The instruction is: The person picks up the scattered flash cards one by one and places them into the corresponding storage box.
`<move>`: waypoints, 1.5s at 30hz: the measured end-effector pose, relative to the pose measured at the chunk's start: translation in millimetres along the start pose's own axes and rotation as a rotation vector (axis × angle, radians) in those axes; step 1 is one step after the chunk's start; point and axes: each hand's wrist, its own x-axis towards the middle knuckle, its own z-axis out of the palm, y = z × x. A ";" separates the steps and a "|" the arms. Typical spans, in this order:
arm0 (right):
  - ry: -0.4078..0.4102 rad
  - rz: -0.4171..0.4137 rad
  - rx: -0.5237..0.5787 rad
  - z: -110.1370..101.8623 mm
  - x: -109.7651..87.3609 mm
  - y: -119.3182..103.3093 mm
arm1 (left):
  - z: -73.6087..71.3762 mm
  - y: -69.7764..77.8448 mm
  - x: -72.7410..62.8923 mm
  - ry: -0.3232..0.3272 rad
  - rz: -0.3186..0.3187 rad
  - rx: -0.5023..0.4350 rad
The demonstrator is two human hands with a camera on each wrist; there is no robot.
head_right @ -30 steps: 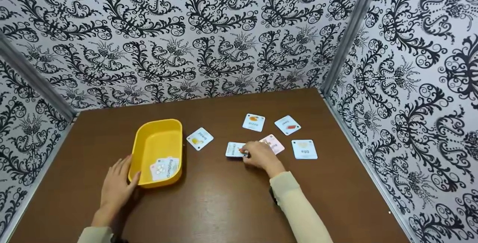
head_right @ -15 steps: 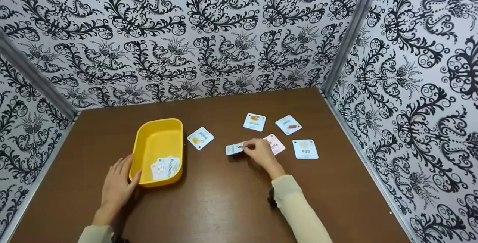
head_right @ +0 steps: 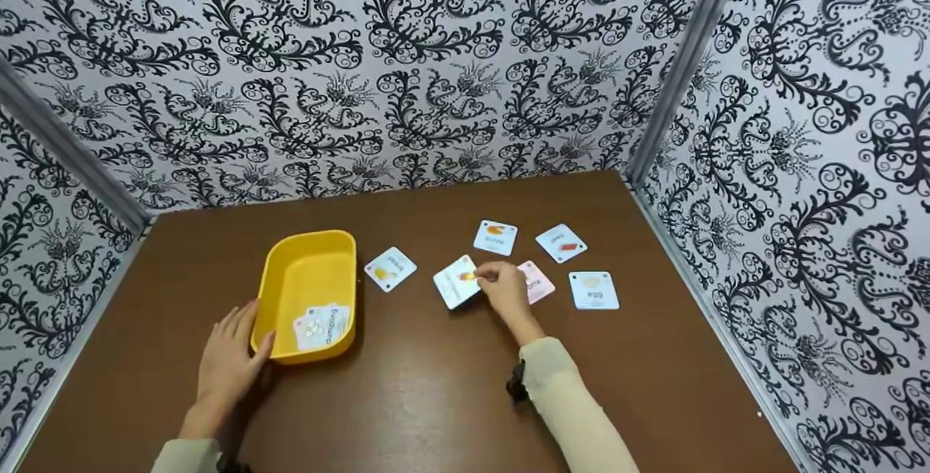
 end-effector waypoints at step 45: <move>-0.331 -0.033 0.242 112.7 0.0 -122.8 | 1.9 -2.0 0.7 0.024 0.015 0.008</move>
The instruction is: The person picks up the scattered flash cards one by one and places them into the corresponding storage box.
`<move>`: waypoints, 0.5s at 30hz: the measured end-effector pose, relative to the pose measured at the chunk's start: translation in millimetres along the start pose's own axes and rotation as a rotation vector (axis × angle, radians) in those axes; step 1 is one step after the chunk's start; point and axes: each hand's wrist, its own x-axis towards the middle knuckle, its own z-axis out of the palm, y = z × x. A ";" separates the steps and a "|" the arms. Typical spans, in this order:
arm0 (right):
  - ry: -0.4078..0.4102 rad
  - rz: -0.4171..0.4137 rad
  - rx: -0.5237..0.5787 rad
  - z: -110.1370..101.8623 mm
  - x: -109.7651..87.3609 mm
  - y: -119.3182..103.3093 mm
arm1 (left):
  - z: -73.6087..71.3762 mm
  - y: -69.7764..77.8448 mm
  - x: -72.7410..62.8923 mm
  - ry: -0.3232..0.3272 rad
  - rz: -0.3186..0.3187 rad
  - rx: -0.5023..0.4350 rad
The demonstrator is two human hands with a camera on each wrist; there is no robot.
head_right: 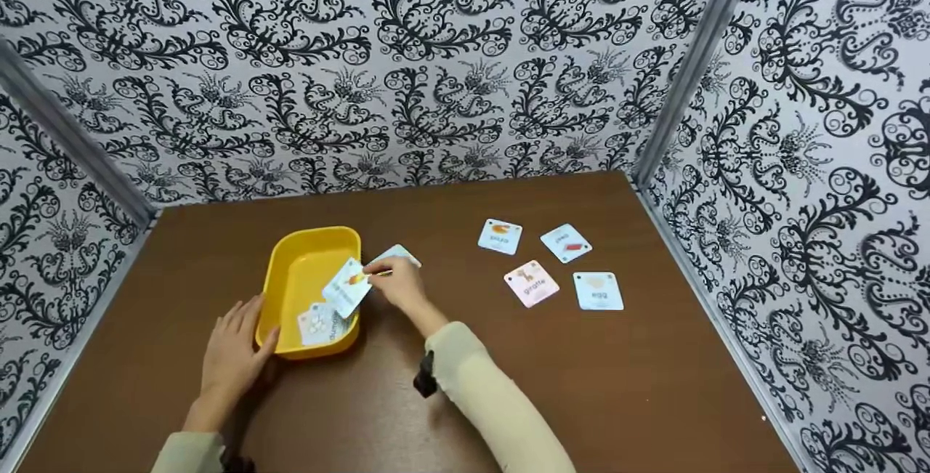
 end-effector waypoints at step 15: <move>-0.180 0.031 -0.040 32.1 -10.5 -7.7 | -0.6 0.5 -0.4 -0.013 -0.015 0.014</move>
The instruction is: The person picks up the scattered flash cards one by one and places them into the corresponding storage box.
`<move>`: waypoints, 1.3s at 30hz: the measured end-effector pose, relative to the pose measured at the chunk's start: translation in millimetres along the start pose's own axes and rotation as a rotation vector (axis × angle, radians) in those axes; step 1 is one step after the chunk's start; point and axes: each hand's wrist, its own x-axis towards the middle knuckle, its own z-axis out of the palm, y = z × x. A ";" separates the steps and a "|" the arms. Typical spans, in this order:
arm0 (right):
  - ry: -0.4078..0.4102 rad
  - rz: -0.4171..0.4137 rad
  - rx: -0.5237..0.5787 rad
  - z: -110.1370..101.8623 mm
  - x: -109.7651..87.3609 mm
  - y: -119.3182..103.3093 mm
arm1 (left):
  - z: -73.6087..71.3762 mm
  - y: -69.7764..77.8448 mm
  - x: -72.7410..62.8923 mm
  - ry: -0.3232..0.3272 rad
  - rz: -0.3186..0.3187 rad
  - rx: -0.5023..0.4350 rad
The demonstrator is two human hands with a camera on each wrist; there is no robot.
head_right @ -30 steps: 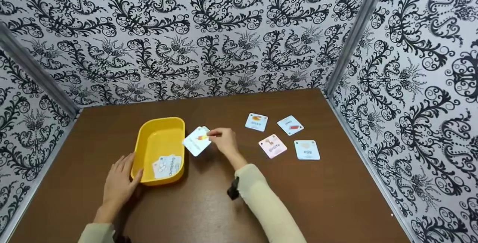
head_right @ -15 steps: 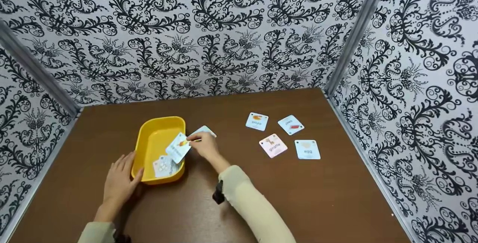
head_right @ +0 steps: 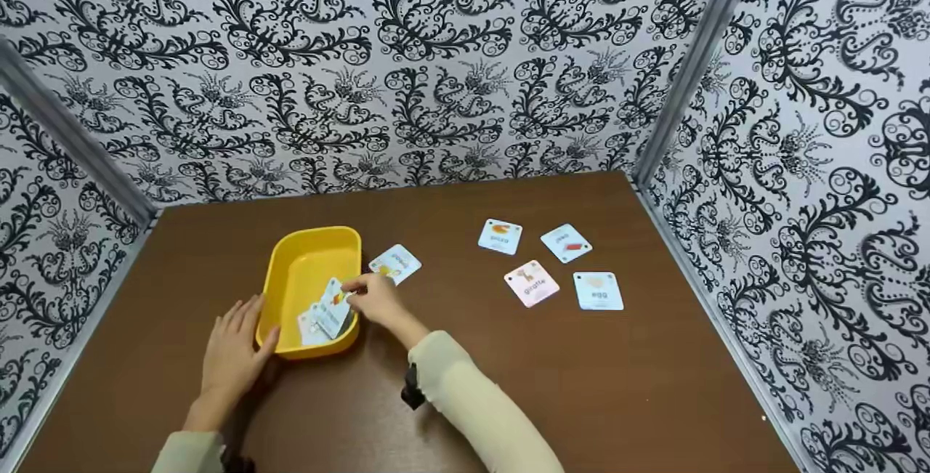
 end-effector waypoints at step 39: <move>0.038 -0.086 -0.090 -44.7 -16.9 20.5 | 0.5 1.1 -0.7 0.035 0.021 -0.010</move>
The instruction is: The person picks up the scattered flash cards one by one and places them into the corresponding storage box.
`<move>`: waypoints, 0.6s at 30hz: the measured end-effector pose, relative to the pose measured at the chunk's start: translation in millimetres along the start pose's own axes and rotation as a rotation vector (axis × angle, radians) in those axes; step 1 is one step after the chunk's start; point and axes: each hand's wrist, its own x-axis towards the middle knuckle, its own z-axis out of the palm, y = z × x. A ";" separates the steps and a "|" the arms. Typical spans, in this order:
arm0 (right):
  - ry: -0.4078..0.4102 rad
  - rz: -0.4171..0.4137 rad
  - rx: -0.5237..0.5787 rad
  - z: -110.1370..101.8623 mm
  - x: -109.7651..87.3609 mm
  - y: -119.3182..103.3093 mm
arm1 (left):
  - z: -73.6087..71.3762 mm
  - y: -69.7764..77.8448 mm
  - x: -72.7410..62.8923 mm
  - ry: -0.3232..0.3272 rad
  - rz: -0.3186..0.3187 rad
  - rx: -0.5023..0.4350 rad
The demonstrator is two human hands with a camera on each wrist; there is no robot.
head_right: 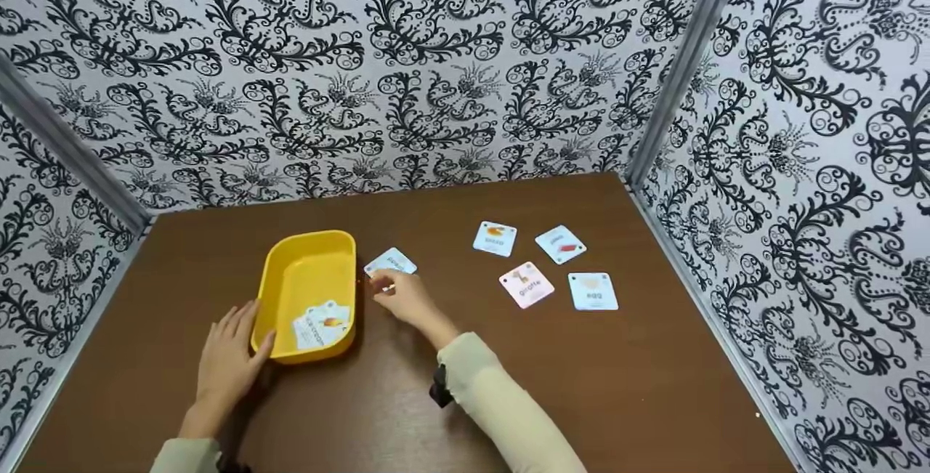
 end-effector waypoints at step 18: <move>0.139 0.084 -0.091 -54.8 -22.6 47.6 | -1.8 1.3 -0.1 -0.012 -0.014 0.007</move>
